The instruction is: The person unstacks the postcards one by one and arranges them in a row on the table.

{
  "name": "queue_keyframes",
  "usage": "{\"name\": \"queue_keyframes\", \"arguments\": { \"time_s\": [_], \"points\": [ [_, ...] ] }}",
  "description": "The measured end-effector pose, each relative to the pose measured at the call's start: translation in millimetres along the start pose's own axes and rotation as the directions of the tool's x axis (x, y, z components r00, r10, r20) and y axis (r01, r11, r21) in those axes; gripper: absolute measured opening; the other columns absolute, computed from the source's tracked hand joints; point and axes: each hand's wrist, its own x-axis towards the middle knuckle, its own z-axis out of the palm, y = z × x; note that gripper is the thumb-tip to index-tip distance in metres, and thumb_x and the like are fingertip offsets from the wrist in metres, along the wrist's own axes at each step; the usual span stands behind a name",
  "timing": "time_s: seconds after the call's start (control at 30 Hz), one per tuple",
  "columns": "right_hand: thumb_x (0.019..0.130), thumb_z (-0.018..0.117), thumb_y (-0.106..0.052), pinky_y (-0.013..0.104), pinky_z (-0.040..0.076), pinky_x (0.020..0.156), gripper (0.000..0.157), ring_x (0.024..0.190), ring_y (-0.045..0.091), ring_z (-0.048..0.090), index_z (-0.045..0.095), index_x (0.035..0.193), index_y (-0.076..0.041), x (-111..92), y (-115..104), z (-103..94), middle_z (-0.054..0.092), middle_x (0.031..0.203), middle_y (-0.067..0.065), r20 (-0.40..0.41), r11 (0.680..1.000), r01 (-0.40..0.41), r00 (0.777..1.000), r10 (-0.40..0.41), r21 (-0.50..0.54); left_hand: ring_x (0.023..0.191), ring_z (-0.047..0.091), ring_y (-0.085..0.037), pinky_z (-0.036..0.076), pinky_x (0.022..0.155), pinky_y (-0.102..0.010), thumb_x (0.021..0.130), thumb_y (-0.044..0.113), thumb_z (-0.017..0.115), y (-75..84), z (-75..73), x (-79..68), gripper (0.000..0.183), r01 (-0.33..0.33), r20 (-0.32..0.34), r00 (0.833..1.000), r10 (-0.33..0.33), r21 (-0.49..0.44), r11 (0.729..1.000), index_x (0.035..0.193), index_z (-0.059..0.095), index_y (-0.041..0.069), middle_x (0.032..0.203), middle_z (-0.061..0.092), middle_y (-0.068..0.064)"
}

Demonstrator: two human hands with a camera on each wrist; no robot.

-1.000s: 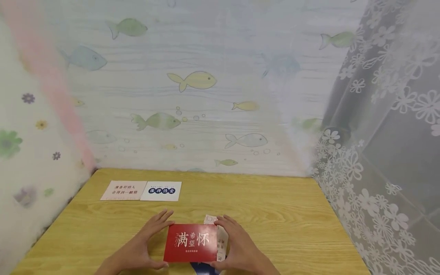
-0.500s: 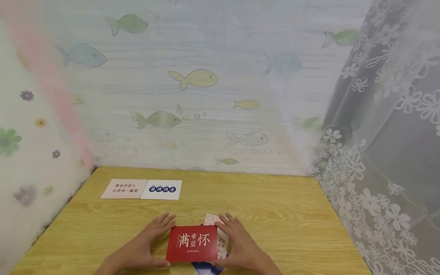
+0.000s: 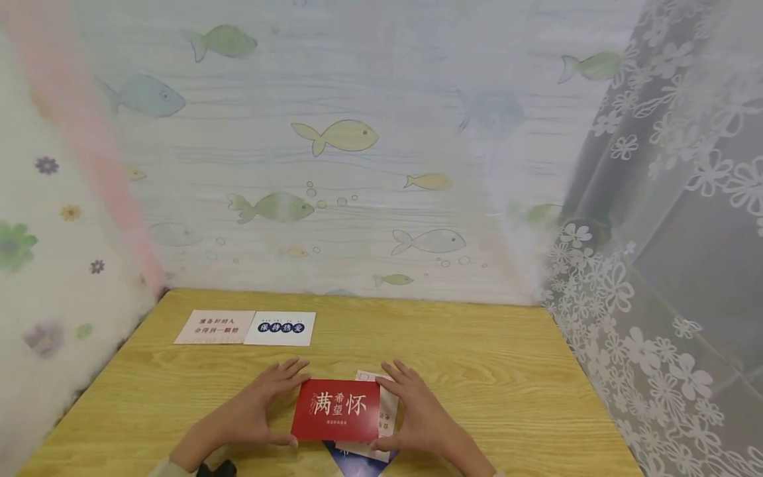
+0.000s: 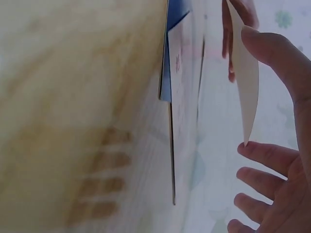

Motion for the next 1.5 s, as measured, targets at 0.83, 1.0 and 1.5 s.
{"name": "queue_keyframes", "arguments": {
  "time_s": [0.83,1.0,1.5],
  "points": [
    [0.069,0.094,-0.036,0.07,0.028,0.116,0.098,0.151,0.048,0.024,0.049,0.149,0.0,78.8,50.4,-6.7,0.038,0.16,0.022,0.096,0.989,-0.111,0.99,0.102,0.095,0.152,0.018,-0.049,0.023,0.117,-0.071,0.066,0.047,0.094,-61.1,-14.8,74.9,0.103,0.037,-0.019,0.999,-0.038,-0.032,0.999,0.149,0.051,0.004,0.162,0.035,-0.019],
    [0.071,0.093,-0.032,0.066,0.024,0.119,0.099,0.152,0.046,0.024,0.045,0.152,-0.002,93.5,63.5,-3.9,0.036,0.161,0.021,0.107,0.985,-0.144,0.985,0.133,0.099,0.154,0.014,-0.047,0.019,0.12,-0.07,0.071,0.043,0.092,-70.2,-16.0,85.0,0.101,0.106,0.002,0.994,-0.106,-0.056,0.993,0.153,0.046,0.006,0.164,0.033,-0.018],
    [0.077,0.089,-0.037,0.065,0.016,0.123,0.099,0.157,0.04,0.006,0.038,0.158,-0.011,121.7,98.3,3.4,0.024,0.168,0.012,0.212,0.961,-0.256,0.95,0.23,0.104,0.156,0.011,-0.041,0.019,0.122,-0.065,0.077,0.044,0.089,-89.6,-17.7,114.7,0.102,0.236,0.086,0.969,-0.232,-0.036,0.971,0.159,0.037,0.014,0.167,0.029,-0.01]
  ]
}}
